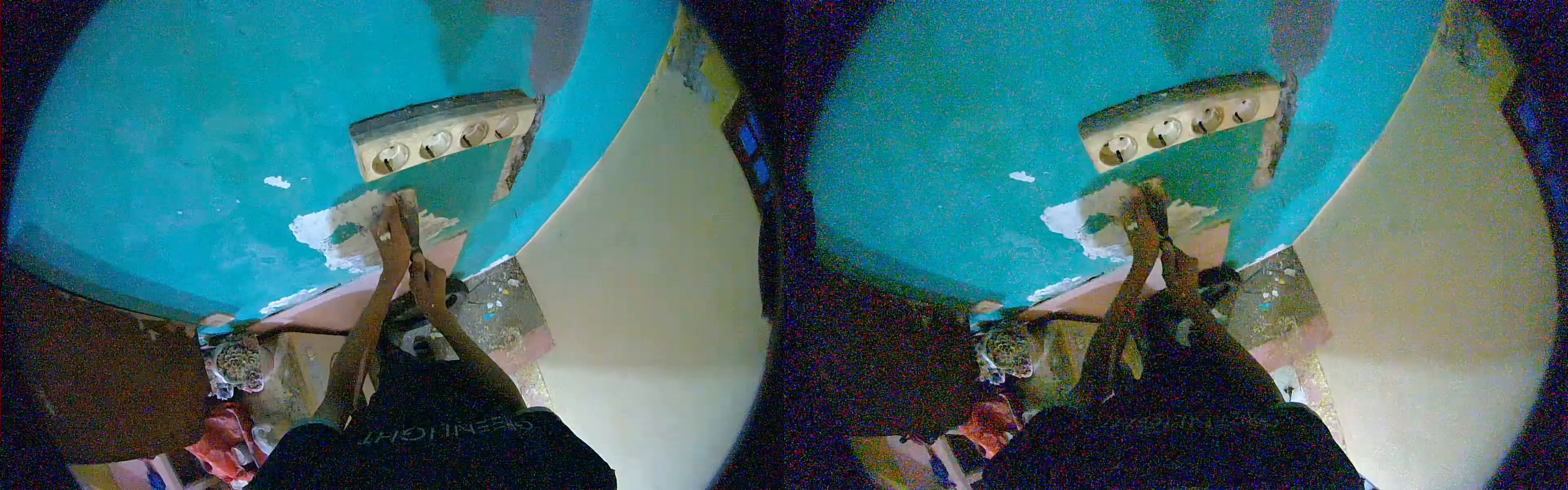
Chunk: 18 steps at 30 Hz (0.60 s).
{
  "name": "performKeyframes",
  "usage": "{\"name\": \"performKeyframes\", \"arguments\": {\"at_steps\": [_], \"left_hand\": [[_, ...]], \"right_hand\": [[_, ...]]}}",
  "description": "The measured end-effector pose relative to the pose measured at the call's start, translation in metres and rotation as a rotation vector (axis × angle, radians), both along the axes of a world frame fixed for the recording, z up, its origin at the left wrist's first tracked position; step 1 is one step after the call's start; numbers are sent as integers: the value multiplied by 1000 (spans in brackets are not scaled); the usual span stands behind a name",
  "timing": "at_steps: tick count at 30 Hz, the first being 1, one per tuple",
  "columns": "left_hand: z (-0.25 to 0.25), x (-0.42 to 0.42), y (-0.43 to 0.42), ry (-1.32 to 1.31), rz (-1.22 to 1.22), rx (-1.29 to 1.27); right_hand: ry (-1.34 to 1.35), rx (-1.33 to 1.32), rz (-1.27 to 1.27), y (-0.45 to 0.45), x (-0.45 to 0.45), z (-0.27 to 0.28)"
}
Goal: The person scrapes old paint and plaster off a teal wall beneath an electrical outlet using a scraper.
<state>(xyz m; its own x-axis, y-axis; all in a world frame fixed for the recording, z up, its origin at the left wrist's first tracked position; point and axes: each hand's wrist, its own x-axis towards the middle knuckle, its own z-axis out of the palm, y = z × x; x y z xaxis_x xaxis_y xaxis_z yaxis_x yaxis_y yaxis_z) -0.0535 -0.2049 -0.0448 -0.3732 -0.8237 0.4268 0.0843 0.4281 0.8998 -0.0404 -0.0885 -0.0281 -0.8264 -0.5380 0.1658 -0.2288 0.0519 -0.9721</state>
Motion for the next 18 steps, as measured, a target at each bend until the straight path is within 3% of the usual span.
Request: {"name": "performKeyframes", "arguments": {"at_steps": [1,2,3,5,6,7,9,10,11,13,14,16,18], "left_hand": [[-2,3,3,-216,175,-479],[-5,2,6,-44,-6,-176],[-8,-5,5,-39,0,-181],[2,-11,8,425,-253,265],[18,-5,14,172,-48,165],[23,-2,15,166,-44,175],[27,-3,9,-69,173,-333],[26,-13,12,24,362,-407],[25,-11,10,28,365,-412],[24,-6,11,274,-38,168],[25,-8,15,359,-133,291],[26,-10,16,304,-46,218],[23,-7,11,238,41,161]], "right_hand": [[32,28,-46,-2,0,-7],[39,23,-43,1,0,-14],[-2,25,-8,5,0,-17],[-49,31,29,4,2,-14],[8,-8,13,3,2,-6],[63,-42,-2,4,3,0],[93,-31,-31,-1,1,4],[133,-34,-61,-4,0,6],[136,-39,-59,-6,-2,-10],[259,-49,-60,-8,-5,-43],[266,-54,-59,-6,-5,-46],[-180,-15,-30,1,6,-13],[-119,-42,-3,2,5,-5]]}}
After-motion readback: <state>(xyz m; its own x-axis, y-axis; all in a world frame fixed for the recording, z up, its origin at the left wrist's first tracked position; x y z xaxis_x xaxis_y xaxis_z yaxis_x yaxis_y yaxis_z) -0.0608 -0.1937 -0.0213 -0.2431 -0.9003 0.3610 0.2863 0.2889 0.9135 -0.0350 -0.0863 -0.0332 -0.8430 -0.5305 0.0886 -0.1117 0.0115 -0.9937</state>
